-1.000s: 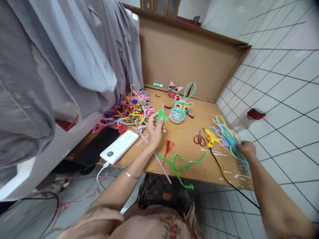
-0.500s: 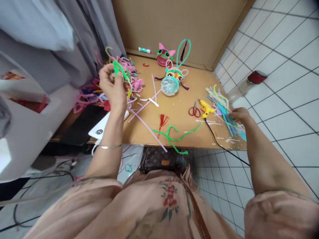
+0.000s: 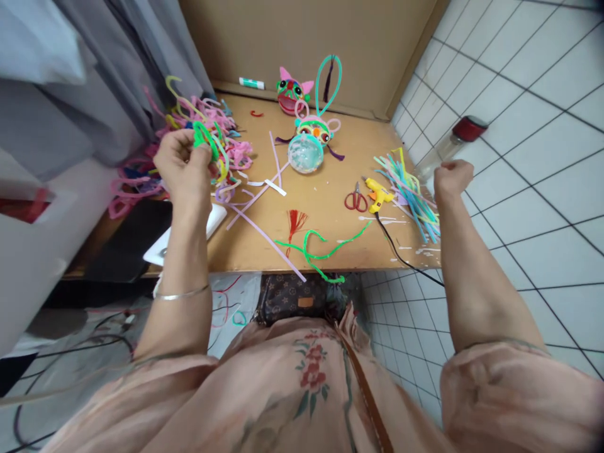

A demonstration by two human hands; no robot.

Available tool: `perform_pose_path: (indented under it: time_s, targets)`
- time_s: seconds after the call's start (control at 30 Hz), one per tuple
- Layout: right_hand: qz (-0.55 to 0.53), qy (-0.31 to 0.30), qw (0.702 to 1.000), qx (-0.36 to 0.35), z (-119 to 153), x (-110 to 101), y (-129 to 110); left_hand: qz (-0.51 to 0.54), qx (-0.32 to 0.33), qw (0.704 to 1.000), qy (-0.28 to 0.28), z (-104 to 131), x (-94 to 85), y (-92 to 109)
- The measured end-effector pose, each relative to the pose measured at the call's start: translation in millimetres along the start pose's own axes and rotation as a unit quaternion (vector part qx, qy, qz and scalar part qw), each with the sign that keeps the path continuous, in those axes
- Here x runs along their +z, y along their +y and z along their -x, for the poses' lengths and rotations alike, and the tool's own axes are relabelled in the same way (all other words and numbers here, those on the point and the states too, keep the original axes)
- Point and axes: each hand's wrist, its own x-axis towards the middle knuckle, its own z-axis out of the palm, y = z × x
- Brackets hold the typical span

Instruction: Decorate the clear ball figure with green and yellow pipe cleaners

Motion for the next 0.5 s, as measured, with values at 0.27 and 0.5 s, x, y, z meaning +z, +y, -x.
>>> perform_pose_path:
  time_s: [0.27, 0.5]
  targets:
    - [-0.141, -0.052, 0.958, -0.244, 106.4, -18.6, -68.4, 0.059, 0.047, 0.994, -0.081, 36.5, -3.2, 25.8]
    - [-0.157, -0.242, 0.883, -0.37, 237.3, -0.3, -87.3, 0.065, 0.033, 0.997, -0.041, 41.6, -19.8, 18.6]
